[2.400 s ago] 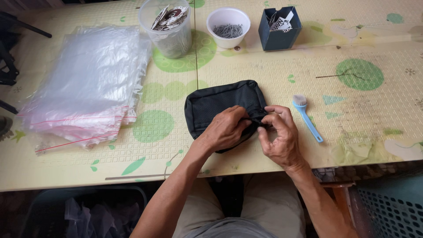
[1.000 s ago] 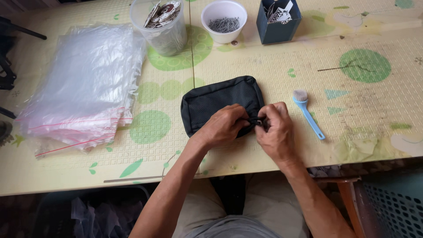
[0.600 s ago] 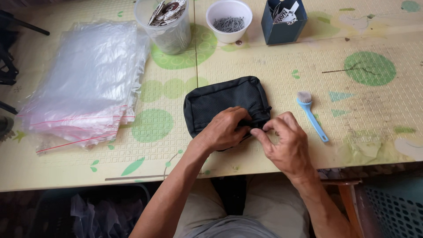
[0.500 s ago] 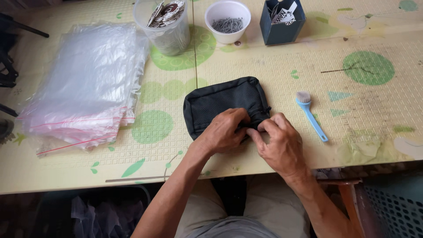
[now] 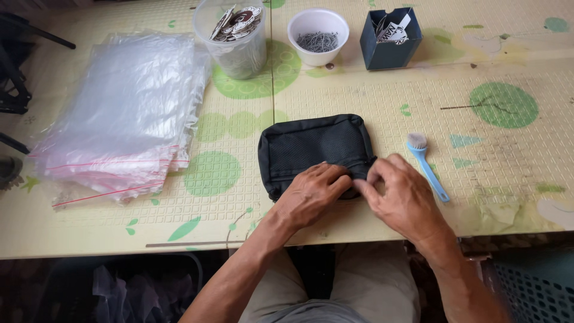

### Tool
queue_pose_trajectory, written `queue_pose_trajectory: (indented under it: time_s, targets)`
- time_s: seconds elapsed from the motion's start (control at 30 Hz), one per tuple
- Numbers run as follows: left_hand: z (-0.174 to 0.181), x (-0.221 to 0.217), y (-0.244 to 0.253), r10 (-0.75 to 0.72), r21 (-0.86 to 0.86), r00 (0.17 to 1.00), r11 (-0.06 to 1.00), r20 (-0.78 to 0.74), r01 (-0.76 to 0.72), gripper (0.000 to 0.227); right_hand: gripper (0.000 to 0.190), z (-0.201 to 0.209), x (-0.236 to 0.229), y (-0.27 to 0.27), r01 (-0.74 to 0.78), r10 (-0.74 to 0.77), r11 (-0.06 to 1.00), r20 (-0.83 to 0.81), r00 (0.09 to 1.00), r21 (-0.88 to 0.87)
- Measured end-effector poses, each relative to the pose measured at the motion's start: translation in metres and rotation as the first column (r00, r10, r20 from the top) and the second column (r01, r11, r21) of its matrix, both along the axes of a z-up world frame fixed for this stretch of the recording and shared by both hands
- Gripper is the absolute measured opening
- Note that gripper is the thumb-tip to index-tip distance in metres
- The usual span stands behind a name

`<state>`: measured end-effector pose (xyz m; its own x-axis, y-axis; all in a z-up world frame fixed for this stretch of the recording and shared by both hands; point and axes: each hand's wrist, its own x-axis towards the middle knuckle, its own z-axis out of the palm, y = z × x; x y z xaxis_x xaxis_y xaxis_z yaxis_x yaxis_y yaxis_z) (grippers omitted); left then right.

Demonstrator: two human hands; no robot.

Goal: The person cleans a black pouch with a brush, then attaches a metal chain and a bear-shaped keychain to the pouch's zipper. Finally, the person places the pouch into a clear plastic bag.

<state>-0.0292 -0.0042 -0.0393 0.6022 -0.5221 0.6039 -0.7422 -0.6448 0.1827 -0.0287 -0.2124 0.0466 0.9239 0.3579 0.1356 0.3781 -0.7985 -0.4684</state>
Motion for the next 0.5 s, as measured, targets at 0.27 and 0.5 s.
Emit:
queue_pose_trajectory:
  time_s: [0.27,0.5]
  targets:
    - [0.055,-0.007,0.005,0.261,0.115,0.896,0.965,-0.358,-0.235,0.061,0.039,-0.054,0.066,0.023,-0.232,0.240,0.971,0.280,0.930,-0.062]
    - [0.061,0.002,0.013,0.423,0.350,0.736,0.899,-0.528,-0.265,0.080,0.040,-0.060,0.058,0.039,-0.138,0.193,0.960,0.214,0.958,-0.244]
